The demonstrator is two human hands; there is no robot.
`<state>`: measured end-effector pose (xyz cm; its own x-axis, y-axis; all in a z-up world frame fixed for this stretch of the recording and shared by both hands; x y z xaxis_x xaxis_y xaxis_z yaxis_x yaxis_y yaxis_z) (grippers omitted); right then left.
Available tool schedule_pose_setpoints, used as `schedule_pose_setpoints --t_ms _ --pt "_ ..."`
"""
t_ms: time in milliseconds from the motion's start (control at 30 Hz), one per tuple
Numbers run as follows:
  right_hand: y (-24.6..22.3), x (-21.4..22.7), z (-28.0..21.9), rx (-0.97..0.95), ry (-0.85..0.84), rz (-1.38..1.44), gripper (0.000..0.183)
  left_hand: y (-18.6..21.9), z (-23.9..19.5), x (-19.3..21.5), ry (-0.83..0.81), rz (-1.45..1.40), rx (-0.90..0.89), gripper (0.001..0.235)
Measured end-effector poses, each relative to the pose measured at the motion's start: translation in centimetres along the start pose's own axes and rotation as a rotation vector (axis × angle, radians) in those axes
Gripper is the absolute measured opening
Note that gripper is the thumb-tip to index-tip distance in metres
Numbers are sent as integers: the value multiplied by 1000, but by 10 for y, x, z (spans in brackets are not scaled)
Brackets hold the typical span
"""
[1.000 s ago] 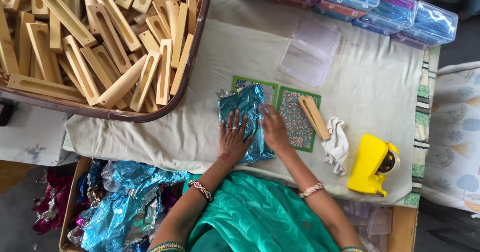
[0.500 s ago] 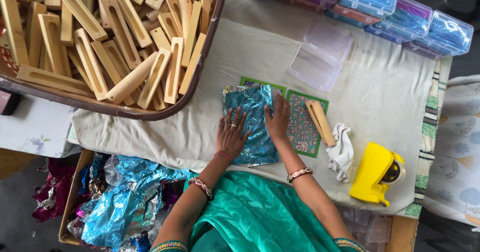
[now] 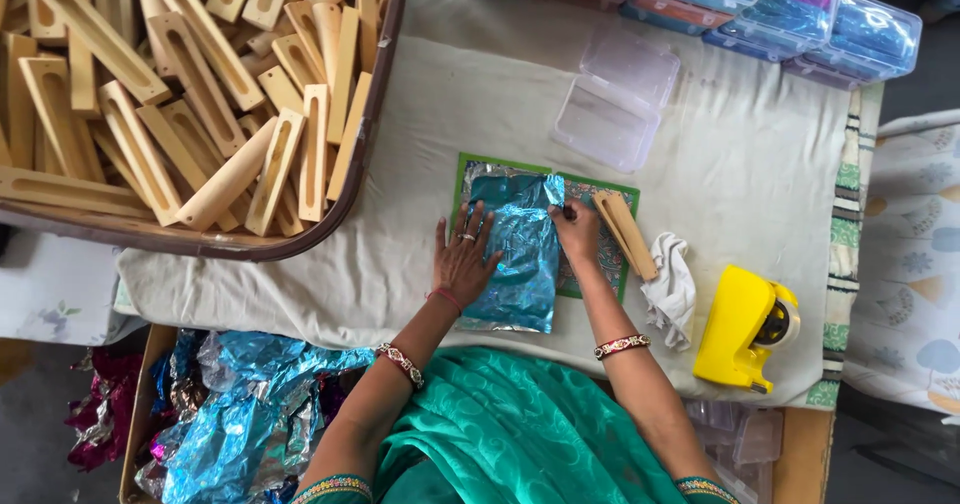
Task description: Cleaning plastic containers with a cloth and placing small objects inside before wrapping the assembly in foil.
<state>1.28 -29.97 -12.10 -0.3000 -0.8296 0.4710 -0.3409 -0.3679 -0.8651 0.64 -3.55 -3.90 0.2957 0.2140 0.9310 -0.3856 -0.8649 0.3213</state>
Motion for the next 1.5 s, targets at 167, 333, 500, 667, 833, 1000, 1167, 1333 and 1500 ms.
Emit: schedule_pose_setpoints --t_ms 167,333,500,667,833,1000,1167,1333,1500 --pt "-102 13 -52 455 193 -388 42 -3 5 -8 22 18 -26 75" --pt "-119 -20 -80 614 -173 -544 44 2 2 -3 -6 20 4 75" --pt "-100 -33 -67 606 -265 -767 64 1 -14 9 -34 -67 26 72" --pt "-96 -35 -67 605 -260 -817 65 8 -10 -3 183 -75 31 64" --pt "-90 -36 -65 642 -233 -828 68 30 18 11 234 -162 -232 61" --pt "-94 -33 -68 622 -231 -801 59 7 30 -16 123 -144 -130 64" --pt "-84 -7 -99 617 -236 -792 63 13 33 -19 82 -5 -93 67" --pt "-51 34 -161 709 -327 -786 78 18 32 -1 -32 54 -70 84" --pt "-33 70 -180 609 -320 -791 77 16 32 -7 -8 42 -71 88"
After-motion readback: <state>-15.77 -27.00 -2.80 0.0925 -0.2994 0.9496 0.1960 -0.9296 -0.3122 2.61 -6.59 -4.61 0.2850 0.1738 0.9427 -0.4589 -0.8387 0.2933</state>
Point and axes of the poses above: each hand's wrist, its own z-axis towards the middle knuckle, its own x-axis out of the back of the hand, y = z × x, the point moved 2 cm from there along z, towards the middle knuckle, and after that the axes turned 3 degrees about z, right-handed, at the moved point
